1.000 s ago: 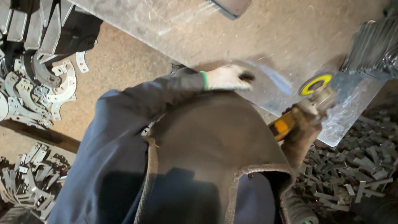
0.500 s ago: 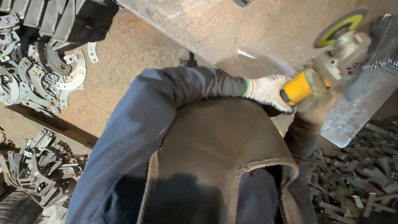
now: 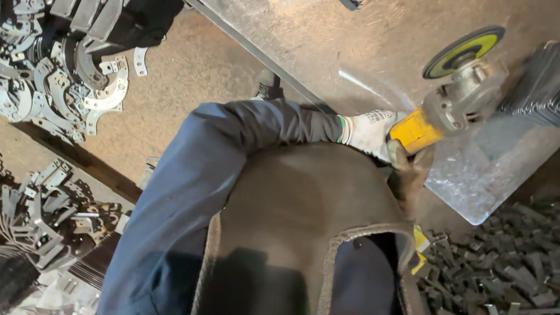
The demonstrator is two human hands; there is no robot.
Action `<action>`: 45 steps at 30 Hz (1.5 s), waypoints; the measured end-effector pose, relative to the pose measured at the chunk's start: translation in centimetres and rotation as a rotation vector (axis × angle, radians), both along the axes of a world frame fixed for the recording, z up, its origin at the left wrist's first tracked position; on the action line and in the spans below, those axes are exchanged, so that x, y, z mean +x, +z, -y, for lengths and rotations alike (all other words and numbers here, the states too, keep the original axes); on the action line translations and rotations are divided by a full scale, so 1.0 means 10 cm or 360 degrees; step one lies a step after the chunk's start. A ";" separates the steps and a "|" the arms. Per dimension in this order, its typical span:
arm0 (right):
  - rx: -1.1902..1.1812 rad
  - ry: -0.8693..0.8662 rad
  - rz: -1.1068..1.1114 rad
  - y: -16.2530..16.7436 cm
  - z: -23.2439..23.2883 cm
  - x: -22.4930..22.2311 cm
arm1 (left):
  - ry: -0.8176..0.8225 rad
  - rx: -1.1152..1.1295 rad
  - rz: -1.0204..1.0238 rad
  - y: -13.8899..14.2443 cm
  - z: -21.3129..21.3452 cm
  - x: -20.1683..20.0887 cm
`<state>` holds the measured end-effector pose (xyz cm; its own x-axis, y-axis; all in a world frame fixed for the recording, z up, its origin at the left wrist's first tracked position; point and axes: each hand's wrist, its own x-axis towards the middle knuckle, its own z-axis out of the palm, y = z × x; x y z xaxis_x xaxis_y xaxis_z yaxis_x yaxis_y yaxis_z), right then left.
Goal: The person holds perforated flat metal plates on a workbench and grinds their edges and surfaces with an angle grinder, producing sparks, repositioning the plates to grind different sides, and setting finished plates aside.
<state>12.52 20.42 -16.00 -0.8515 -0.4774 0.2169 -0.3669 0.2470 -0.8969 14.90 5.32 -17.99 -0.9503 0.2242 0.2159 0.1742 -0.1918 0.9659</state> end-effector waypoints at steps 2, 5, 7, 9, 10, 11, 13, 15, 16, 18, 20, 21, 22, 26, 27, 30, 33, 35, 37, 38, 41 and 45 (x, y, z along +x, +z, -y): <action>-0.0200 0.0009 0.0325 0.03 -0.04 0.04 | 0.0009 0.0066 0.0041 0.00 -0.06 0.04; -0.0239 0.0067 0.0534 0.04 -0.11 0.07 | 0.0070 0.0133 -0.0031 -0.04 -0.16 0.05; -0.0239 0.0073 0.0496 0.02 -0.16 0.07 | 0.0136 -0.0005 -0.0081 -0.07 -0.20 0.05; -0.0240 0.0080 0.0460 -0.02 -0.21 0.06 | 0.0073 0.0095 -0.0006 -0.09 -0.22 0.07; -0.0239 0.0087 0.0442 -0.04 -0.23 0.06 | 0.0045 0.0146 0.0030 -0.09 -0.23 0.08; -0.0238 0.0099 0.0423 -0.05 -0.25 0.06 | 0.0069 0.0105 0.0022 -0.09 -0.24 0.09; -0.0147 0.0167 0.0321 -0.05 -0.26 0.06 | 0.0127 0.0016 0.0008 -0.08 -0.23 0.13; -0.0094 0.0199 0.0227 -0.05 -0.26 0.07 | 0.0154 -0.0024 -0.0018 -0.03 -0.20 0.16; -0.0083 0.0191 0.0183 -0.03 -0.25 0.07 | 0.0163 -0.0045 -0.0033 -0.01 -0.18 0.17; -0.0158 0.0202 0.0196 0.02 -0.21 0.06 | 0.0174 -0.0106 -0.0038 0.04 -0.13 0.18; -0.0325 0.0242 0.0308 0.07 -0.15 0.02 | 0.0176 -0.0158 -0.0049 0.07 -0.08 0.18; -0.0247 0.0233 0.0144 0.11 -0.12 -0.02 | 0.0174 -0.0181 -0.0055 0.07 -0.06 0.17; -0.0168 0.0224 -0.0018 0.15 -0.09 -0.06 | 0.0173 -0.0203 -0.0060 0.07 -0.04 0.16; -0.0253 -0.0011 -0.0073 0.17 0.17 -0.12 | -0.0020 0.0073 0.0204 0.05 0.08 0.04; -0.0328 -0.0024 0.0004 0.17 0.26 -0.15 | -0.0259 0.0711 0.0529 0.08 0.10 -0.03; -0.0413 -0.0028 0.0160 0.16 0.46 -0.22 | -0.0130 -0.0113 0.0292 0.06 0.37 -0.07; -0.0401 -0.0028 0.0195 0.16 0.60 -0.33 | -0.0008 -0.0896 -0.0005 0.11 0.64 -0.11; -0.0611 -0.0117 0.0291 0.15 0.73 -0.37 | -0.0024 -0.0914 -0.0024 0.16 0.76 -0.17; -0.0639 0.0037 0.0248 0.16 0.84 -0.40 | -0.0040 -0.0864 -0.0038 0.18 0.87 -0.22; -0.0654 0.0113 0.0228 0.18 0.90 -0.41 | -0.0052 -0.0835 -0.0038 0.18 0.92 -0.24; -0.0782 0.0100 0.0259 0.21 1.11 -0.45 | -0.0098 -0.0755 -0.0046 0.12 1.09 -0.31; -0.0940 0.0072 0.0247 0.20 1.35 -0.55 | -0.0189 -0.0624 -0.0044 0.03 1.30 -0.38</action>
<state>7.07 6.92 -14.05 -0.8759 -0.3510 0.3311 -0.2197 -0.3209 -0.9213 11.15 -7.69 -17.66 -0.9080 0.4022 0.1177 0.2002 0.1694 0.9650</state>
